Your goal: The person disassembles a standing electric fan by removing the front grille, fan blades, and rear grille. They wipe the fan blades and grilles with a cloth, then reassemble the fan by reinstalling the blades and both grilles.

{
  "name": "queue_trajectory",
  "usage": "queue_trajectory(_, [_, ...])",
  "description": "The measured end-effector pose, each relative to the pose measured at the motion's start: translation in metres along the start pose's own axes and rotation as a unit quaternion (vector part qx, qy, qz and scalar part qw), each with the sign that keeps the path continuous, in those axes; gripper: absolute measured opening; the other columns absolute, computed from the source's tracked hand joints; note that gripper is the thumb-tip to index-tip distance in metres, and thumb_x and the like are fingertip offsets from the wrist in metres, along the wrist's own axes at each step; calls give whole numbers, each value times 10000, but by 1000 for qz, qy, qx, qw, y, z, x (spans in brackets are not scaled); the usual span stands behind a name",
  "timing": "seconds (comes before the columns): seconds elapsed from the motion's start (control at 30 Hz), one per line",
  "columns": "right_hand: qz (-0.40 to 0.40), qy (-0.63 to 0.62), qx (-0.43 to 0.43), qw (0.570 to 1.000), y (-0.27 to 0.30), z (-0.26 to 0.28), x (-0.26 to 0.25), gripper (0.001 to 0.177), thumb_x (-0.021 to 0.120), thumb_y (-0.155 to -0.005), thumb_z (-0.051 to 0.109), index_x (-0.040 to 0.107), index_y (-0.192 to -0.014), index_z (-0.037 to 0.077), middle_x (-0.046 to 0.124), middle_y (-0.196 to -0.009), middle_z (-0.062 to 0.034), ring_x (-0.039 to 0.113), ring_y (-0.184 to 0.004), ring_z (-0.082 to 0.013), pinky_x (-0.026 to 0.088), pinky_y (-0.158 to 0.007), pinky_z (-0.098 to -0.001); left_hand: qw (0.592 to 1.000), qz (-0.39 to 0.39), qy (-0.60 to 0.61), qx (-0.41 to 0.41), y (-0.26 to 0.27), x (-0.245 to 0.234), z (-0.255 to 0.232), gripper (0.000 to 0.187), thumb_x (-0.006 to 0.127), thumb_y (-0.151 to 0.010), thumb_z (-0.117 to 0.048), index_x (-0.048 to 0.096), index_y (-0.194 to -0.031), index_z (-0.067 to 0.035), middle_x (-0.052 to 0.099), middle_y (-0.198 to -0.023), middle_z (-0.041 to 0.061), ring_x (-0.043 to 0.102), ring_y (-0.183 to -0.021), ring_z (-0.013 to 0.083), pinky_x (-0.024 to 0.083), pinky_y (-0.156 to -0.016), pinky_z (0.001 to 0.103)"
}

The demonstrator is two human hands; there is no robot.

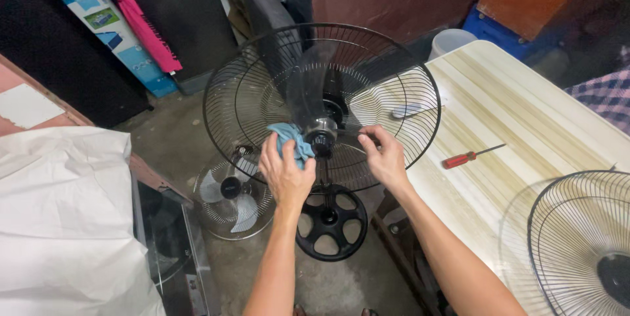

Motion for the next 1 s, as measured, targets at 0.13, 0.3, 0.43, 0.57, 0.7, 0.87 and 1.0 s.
queue_trajectory(0.13, [11,4,16,1000,-2,-6,4,210,706,-945,198,733,-1103,64,765,-966,-65,691,-859,-173,539,-804,-317,999,51,5,-1,-4,-2,19,504,763,-744,-198,542,-1169,-40,588,-1321,224,539,-1275,389,356,-1104,586])
queue_trajectory(0.3, [1,-13,-47,999,-8,-10,-1,221,727,-943,176,743,-1114,37,766,-1044,-63,692,-970,-157,526,-867,-302,995,74,22,67,-19,9,0,586,730,-774,-259,536,-1254,16,598,-1239,209,563,-1207,359,354,-1102,582])
queue_trajectory(0.43, [-9,-5,-10,1000,-12,-21,-9,221,745,-922,187,759,-1088,41,763,-1013,-65,688,-917,-163,525,-821,-295,982,172,21,81,-19,18,7,599,729,-777,-282,561,-1272,10,616,-1103,185,582,-1044,341,413,-981,536])
queue_trajectory(0.57, [-5,-3,-40,999,-10,-11,-8,201,748,-927,180,764,-1070,40,762,-1020,-81,688,-943,-177,516,-845,-295,977,201,8,73,-11,1,45,575,742,-714,-270,590,-1204,-11,628,-1035,168,593,-1000,354,440,-853,508])
queue_trajectory(0.7, [-13,45,-67,997,-9,7,-10,198,756,-914,183,769,-1068,59,758,-1023,-93,684,-961,-205,509,-860,-315,955,297,7,3,-8,16,67,481,735,-735,-235,618,-1157,-36,667,-1078,174,622,-1035,355,463,-914,499])
queue_trajectory(0.87, [-12,115,-102,988,-8,28,-13,184,752,-911,171,774,-1055,57,758,-985,-84,638,-944,-241,494,-866,-347,939,308,136,-70,-22,44,40,600,744,-742,-208,566,-1258,40,648,-1221,260,627,-1122,403,490,-937,506])
queue_trajectory(1.0, [-24,109,-88,990,-9,29,-19,179,755,-893,178,779,-1037,75,760,-953,-72,636,-903,-236,502,-831,-350,880,432,132,-145,-11,52,55,476,702,-743,-183,597,-1187,-45,681,-1184,173,671,-1101,370,525,-938,482])
Point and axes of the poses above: each hand's wrist, its own y-axis away from the middle knuckle, its own x-axis out of the palm, z = x × y, the point moved 7 cm from there along -y, towards the middle knuckle
